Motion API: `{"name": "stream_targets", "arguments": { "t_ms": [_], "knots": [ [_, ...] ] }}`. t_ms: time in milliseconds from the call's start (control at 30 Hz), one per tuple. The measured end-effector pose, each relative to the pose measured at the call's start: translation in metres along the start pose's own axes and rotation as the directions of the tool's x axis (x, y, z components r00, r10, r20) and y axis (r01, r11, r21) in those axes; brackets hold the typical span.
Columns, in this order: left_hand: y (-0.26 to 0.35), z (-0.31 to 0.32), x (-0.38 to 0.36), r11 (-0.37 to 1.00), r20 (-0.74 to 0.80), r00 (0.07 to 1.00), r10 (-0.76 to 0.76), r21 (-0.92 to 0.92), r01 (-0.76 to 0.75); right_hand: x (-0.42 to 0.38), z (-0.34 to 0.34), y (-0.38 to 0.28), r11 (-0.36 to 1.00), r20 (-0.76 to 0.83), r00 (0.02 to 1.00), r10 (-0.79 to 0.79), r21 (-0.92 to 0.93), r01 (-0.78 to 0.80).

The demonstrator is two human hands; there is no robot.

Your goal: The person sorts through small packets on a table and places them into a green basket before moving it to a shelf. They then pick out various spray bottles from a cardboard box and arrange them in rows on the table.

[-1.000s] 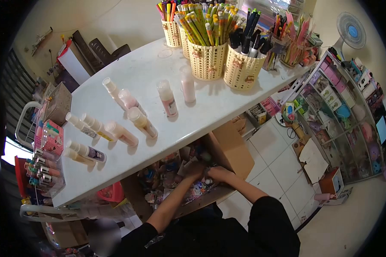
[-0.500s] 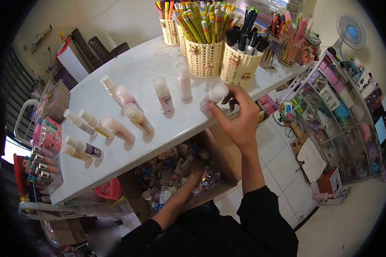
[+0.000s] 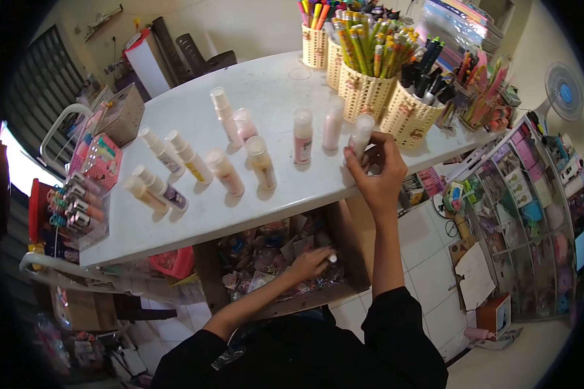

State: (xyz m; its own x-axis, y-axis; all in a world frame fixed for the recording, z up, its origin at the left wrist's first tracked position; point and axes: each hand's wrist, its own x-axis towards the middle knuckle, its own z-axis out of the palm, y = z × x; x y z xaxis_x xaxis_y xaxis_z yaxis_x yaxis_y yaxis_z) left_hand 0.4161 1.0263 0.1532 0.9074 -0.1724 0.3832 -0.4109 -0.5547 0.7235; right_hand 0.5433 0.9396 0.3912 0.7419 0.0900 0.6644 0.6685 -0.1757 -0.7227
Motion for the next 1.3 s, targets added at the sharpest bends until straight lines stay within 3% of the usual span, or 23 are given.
{"name": "stream_targets", "arguments": {
  "t_ms": [33, 100, 133, 233, 267, 300, 367, 400, 433, 467, 500, 533, 567, 633, 767, 900, 1033, 1100, 1233, 1300],
  "knots": [
    [0.022, -0.021, 0.006, 1.000, -0.007, 1.000, -0.010, 0.008, 0.010, 0.000, 0.001, -0.002, 1.000, -0.006, 1.000, -0.013, -0.025, 0.013],
    [0.064, -0.065, 0.014, 0.985, -0.188, 0.967, 0.174, 0.015, -0.174, 0.002, 0.002, -0.006, 0.998, 0.009, 1.000, 0.001, -0.058, 0.000],
    [0.085, -0.089, 0.015, 0.986, -0.191, 0.967, 0.166, 0.020, -0.166, 0.003, 0.002, -0.005, 0.998, 0.018, 1.000, 0.001, -0.060, 0.000],
    [0.133, -0.153, 0.005, 0.957, -0.485, 0.825, 0.290, 0.156, -0.245, 0.003, -0.001, -0.007, 0.996, 0.079, 0.997, 0.010, -0.084, -0.003],
    [0.145, -0.171, -0.003, 0.963, -0.530, 0.805, 0.265, 0.181, -0.197, 0.004, -0.001, -0.007, 0.994, 0.088, 0.996, 0.027, -0.110, -0.018],
    [0.148, -0.183, -0.011, 0.956, -0.621, 0.727, 0.294, 0.197, -0.218, 0.005, -0.001, -0.006, 0.991, 0.097, 0.994, 0.041, -0.134, -0.028],
    [0.149, -0.202, -0.020, 0.938, -0.833, 0.438, 0.337, 0.259, -0.229, 0.005, 0.000, -0.006, 0.994, 0.116, 0.993, 0.033, -0.111, -0.021],
    [0.153, -0.212, -0.023, 0.942, -0.886, 0.334, 0.322, 0.266, -0.202, 0.005, 0.001, -0.011, 0.994, 0.095, 0.995, 0.022, -0.112, -0.011],
    [0.156, -0.222, -0.028, 0.960, -0.933, 0.225, 0.282, 0.274, -0.063, 0.004, 0.000, -0.014, 0.993, 0.074, 0.997, 0.012, -0.117, -0.003],
    [0.158, -0.230, -0.030, 0.983, -0.972, 0.151, 0.181, 0.174, -0.056, 0.005, -0.002, -0.009, 0.986, 0.114, 0.993, 0.022, -0.167, -0.003],
    [0.153, -0.243, -0.044, 0.967, -0.949, 0.220, 0.226, 0.246, 0.067, 0.006, -0.002, -0.006, 0.986, 0.122, 0.992, 0.021, -0.164, -0.001],
    [0.159, -0.252, -0.039, 0.980, -0.979, 0.152, 0.135, 0.155, 0.127, 0.006, -0.002, -0.003, 0.981, 0.119, 0.993, -0.015, -0.188, 0.037],
    [0.158, -0.263, -0.037, 0.958, -0.974, 0.175, 0.143, 0.181, 0.222, 0.006, -0.001, -0.001, 0.974, 0.115, 0.992, -0.050, -0.213, 0.074],
    [0.150, -0.280, -0.039, 0.846, -0.950, 0.283, 0.128, 0.254, 0.469, 0.008, -0.002, -0.001, 0.975, 0.133, 0.990, -0.044, -0.212, 0.072],
    [0.137, -0.291, -0.026, 0.822, -0.949, 0.304, 0.078, 0.234, 0.519, 0.007, -0.002, 0.006, 0.982, 0.160, 0.986, -0.049, -0.172, 0.076],
    [0.134, -0.288, -0.022, 0.864, -0.917, 0.393, 0.067, 0.251, 0.437, 0.006, -0.003, 0.003, 0.979, 0.150, 0.988, -0.036, -0.193, 0.065],
    [0.130, -0.286, -0.026, 0.845, -0.925, 0.375, 0.058, 0.246, 0.475, 0.006, -0.006, 0.002, 0.973, 0.192, 0.980, -0.045, -0.212, 0.087],
    [0.128, -0.284, -0.027, 0.900, -0.936, 0.352, 0.012, 0.164, 0.404, 0.005, -0.006, 0.004, 0.973, 0.177, 0.984, -0.034, -0.220, 0.073],
    [0.126, -0.280, -0.031, 0.891, -0.912, 0.399, -0.096, 0.099, 0.442, 0.005, -0.005, 0.004, 0.978, 0.200, 0.980, -0.021, -0.200, 0.061],
    [0.127, -0.268, -0.028, 0.810, -0.892, 0.112, 0.438, 0.446, 0.382, 0.006, -0.004, 0.003, 0.982, 0.197, 0.980, -0.025, -0.181, 0.061]
  ]
}}
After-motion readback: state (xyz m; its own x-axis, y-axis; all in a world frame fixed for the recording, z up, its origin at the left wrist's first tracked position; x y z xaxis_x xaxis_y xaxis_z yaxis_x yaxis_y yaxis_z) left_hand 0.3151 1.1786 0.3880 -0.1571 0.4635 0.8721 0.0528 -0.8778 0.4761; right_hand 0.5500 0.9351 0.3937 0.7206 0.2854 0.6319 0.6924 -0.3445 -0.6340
